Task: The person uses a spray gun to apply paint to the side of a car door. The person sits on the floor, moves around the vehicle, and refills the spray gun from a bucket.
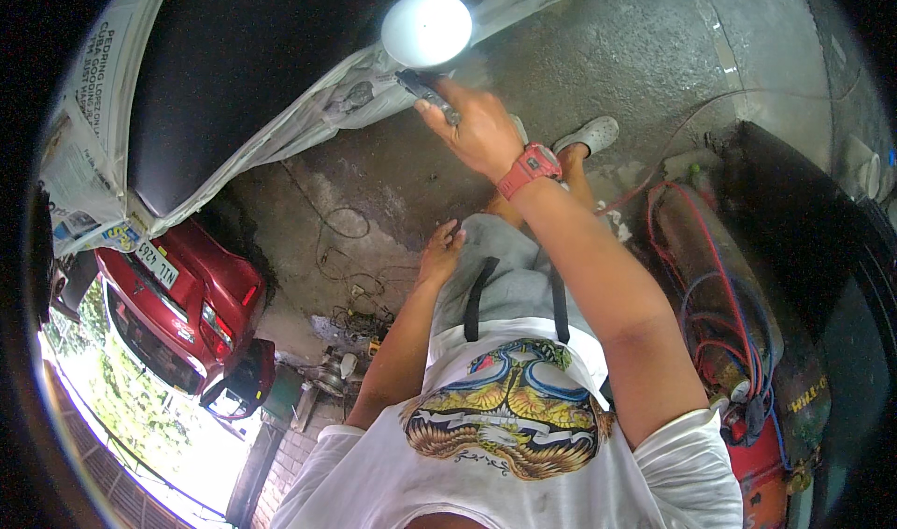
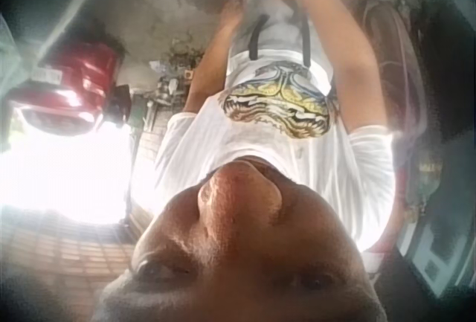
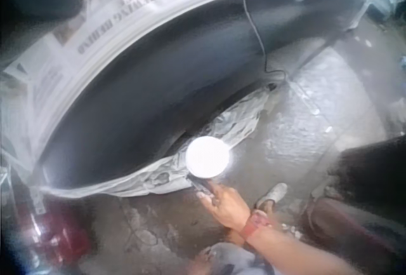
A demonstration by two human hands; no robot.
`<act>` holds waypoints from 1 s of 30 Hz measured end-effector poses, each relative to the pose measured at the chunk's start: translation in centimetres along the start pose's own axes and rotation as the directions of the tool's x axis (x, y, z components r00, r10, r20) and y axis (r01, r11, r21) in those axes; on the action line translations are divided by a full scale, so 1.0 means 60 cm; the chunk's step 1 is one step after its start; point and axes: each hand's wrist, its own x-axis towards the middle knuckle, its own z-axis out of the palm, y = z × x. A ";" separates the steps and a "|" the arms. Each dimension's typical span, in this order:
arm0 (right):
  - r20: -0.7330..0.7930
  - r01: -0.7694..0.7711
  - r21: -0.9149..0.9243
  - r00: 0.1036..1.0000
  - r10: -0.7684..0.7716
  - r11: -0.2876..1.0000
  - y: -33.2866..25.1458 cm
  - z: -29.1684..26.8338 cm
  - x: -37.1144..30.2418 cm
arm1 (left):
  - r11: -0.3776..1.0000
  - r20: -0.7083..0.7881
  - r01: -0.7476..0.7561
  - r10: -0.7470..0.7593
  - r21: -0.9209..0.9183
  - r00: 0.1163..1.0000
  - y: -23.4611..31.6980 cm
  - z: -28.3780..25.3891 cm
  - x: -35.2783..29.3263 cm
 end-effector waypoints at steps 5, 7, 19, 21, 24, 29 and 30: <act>-0.046 -0.030 -0.118 0.999 0.024 0.993 0.017 -0.010 0.005 | 1.000 -0.016 0.012 -0.011 0.016 1.000 -0.003 0.001 0.001; -0.068 -0.024 -0.126 0.998 0.016 0.992 0.020 -0.019 0.000 | 1.000 -0.018 0.006 -0.006 0.008 1.000 -0.010 0.003 0.003; 0.045 -0.034 -0.032 0.998 0.035 0.999 0.019 0.036 -0.008 | 0.999 0.028 0.018 -0.020 0.051 0.999 -0.032 0.002 0.005; 0.091 -0.126 -0.065 0.987 0.132 0.990 0.014 0.032 0.003 | 0.998 0.024 0.036 -0.037 0.048 0.999 -0.031 -0.001 0.005; 0.012 -0.093 -0.069 0.995 0.094 0.993 0.017 0.020 0.014 | 0.999 -0.035 0.019 -0.018 0.036 0.999 -0.037 0.000 0.005; -0.111 -0.084 -0.106 0.991 0.072 0.991 0.036 -0.032 0.023 | 1.000 -0.017 0.011 -0.010 0.022 1.000 -0.048 0.006 0.013; -0.121 -0.088 -0.157 0.990 0.069 0.984 0.049 -0.050 0.027 | 0.999 -0.014 0.015 -0.015 0.029 1.000 -0.045 0.006 0.013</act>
